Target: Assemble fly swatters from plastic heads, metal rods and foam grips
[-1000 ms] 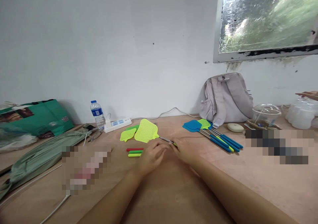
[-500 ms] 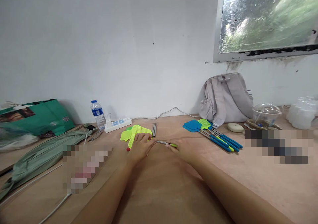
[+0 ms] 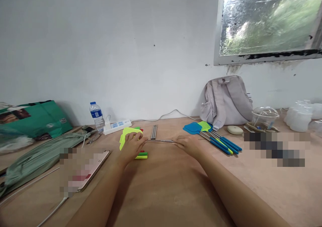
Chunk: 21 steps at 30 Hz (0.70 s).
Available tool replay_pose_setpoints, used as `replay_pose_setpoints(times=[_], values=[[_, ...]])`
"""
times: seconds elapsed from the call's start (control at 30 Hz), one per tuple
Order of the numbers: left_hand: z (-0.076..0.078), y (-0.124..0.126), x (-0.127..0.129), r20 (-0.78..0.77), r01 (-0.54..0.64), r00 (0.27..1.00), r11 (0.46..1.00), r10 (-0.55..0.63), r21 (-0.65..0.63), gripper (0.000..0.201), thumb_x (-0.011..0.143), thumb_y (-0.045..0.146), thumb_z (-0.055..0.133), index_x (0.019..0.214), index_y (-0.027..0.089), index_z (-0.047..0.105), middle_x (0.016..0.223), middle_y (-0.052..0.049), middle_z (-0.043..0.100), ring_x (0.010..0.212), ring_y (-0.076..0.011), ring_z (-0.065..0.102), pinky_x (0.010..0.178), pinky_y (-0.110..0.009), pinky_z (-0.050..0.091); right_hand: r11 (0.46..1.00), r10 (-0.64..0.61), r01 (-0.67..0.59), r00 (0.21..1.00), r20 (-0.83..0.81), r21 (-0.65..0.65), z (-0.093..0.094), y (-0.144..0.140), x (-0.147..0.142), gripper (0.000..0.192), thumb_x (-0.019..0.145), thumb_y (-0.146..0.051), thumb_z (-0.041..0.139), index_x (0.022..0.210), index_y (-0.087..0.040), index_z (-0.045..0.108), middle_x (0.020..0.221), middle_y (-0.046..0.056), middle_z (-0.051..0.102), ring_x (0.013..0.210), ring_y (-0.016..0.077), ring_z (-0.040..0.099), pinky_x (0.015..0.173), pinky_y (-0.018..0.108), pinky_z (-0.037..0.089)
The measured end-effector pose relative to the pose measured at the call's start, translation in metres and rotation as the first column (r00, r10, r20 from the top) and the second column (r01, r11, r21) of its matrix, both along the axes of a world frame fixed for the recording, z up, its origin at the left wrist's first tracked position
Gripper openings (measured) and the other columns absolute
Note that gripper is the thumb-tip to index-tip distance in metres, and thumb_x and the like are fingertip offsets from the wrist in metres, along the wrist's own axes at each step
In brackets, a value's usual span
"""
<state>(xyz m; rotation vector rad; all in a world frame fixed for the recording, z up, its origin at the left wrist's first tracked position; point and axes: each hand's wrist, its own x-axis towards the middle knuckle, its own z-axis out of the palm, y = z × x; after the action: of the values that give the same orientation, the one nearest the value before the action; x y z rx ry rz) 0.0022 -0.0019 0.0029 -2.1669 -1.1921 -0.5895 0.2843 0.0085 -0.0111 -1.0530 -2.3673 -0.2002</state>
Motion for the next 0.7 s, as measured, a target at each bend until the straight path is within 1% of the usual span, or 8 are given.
replay_pose_setpoints(times=[0.1,0.23,0.3,0.43,0.53,0.6,0.67,0.7], values=[[-0.002,0.006,-0.012,0.02,-0.047,0.999,0.999,0.047,0.011,0.022,0.083,0.027,0.038,0.091,0.027,0.059,0.087,-0.004,0.055,0.085,-0.0207,0.038,0.075,-0.037,0.026,0.998,-0.034,0.033,0.999,-0.008,-0.049,0.001,0.006,0.016,0.041,0.084,-0.049,0.032,0.083,-0.024,0.065,0.078,0.004,0.065,0.074,0.016,0.058,0.062,0.024,0.038],[-0.004,0.01,-0.025,0.027,-0.06,0.998,0.998,0.061,-0.024,0.023,0.084,0.03,0.037,0.091,0.029,0.059,0.089,-0.004,0.055,0.085,-0.0206,0.038,0.072,-0.036,0.026,0.99,-0.016,0.013,1.0,-0.017,-0.142,0.003,0.013,0.034,0.043,0.081,-0.052,0.035,0.074,-0.022,0.065,0.069,0.003,0.063,0.064,0.0144,0.056,0.057,0.024,0.036],[-0.002,0.01,-0.031,0.037,-0.085,0.996,0.995,0.087,-0.043,0.024,0.084,0.031,0.037,0.091,0.029,0.06,0.09,-0.004,0.055,0.085,-0.0208,0.039,0.071,-0.036,0.026,0.983,-0.017,0.012,0.999,-0.028,-0.182,0.003,0.016,0.04,0.044,0.08,-0.053,0.036,0.07,-0.021,0.064,0.064,0.002,0.061,0.061,0.014,0.054,0.056,0.024,0.036],[-0.002,0.009,-0.04,0.077,-0.155,0.984,0.985,0.161,-0.076,0.026,0.084,0.033,0.035,0.092,0.03,0.06,0.092,-0.005,0.055,0.087,-0.0222,0.039,0.071,-0.038,0.027,0.964,-0.038,0.019,0.997,-0.069,-0.264,0.002,0.019,0.048,0.043,0.079,-0.054,0.037,0.076,-0.021,0.065,0.068,0.002,0.063,0.063,0.0147,0.055,0.056,0.024,0.037],[-0.008,0.011,-0.038,0.076,-0.185,0.979,0.981,0.189,-0.053,0.023,0.082,0.033,0.039,0.087,0.031,0.061,0.101,-0.004,0.055,0.091,-0.0243,0.039,0.076,-0.043,0.027,0.954,-0.05,0.028,0.996,-0.067,-0.298,-0.001,0.02,0.05,0.04,0.08,-0.051,0.037,0.083,-0.023,0.064,0.077,0.002,0.065,0.07,0.0161,0.057,0.059,0.025,0.039],[-0.013,0.013,-0.031,0.094,-0.211,0.973,0.977,0.211,-0.013,0.02,0.081,0.028,0.042,0.082,0.029,0.062,0.11,-0.002,0.053,0.096,-0.0267,0.038,0.08,-0.046,0.025,0.952,-0.083,0.067,0.996,-0.041,-0.3,-0.003,0.018,0.048,0.036,0.082,-0.048,0.036,0.088,-0.024,0.062,0.087,0.003,0.065,0.077,0.0175,0.057,0.063,0.026,0.04],[-0.015,0.014,-0.02,0.119,-0.199,0.973,0.98,0.196,0.017,0.019,0.08,0.023,0.043,0.086,0.026,0.06,0.116,-0.003,0.051,0.102,-0.0276,0.037,0.085,-0.046,0.024,0.95,-0.144,0.138,0.99,-0.001,-0.281,-0.003,0.016,0.043,0.033,0.083,-0.044,0.034,0.093,-0.024,0.059,0.094,0.003,0.063,0.082,0.0191,0.057,0.065,0.028,0.04],[-0.016,0.014,-0.013,0.125,-0.169,0.978,0.985,0.165,0.024,0.02,0.08,0.021,0.043,0.091,0.025,0.058,0.115,-0.004,0.051,0.103,-0.0267,0.038,0.087,-0.044,0.025,0.949,-0.174,0.172,0.985,0.017,-0.264,-0.002,0.014,0.039,0.032,0.084,-0.042,0.033,0.095,-0.024,0.057,0.095,0.003,0.063,0.083,0.0198,0.057,0.066,0.028,0.04]])
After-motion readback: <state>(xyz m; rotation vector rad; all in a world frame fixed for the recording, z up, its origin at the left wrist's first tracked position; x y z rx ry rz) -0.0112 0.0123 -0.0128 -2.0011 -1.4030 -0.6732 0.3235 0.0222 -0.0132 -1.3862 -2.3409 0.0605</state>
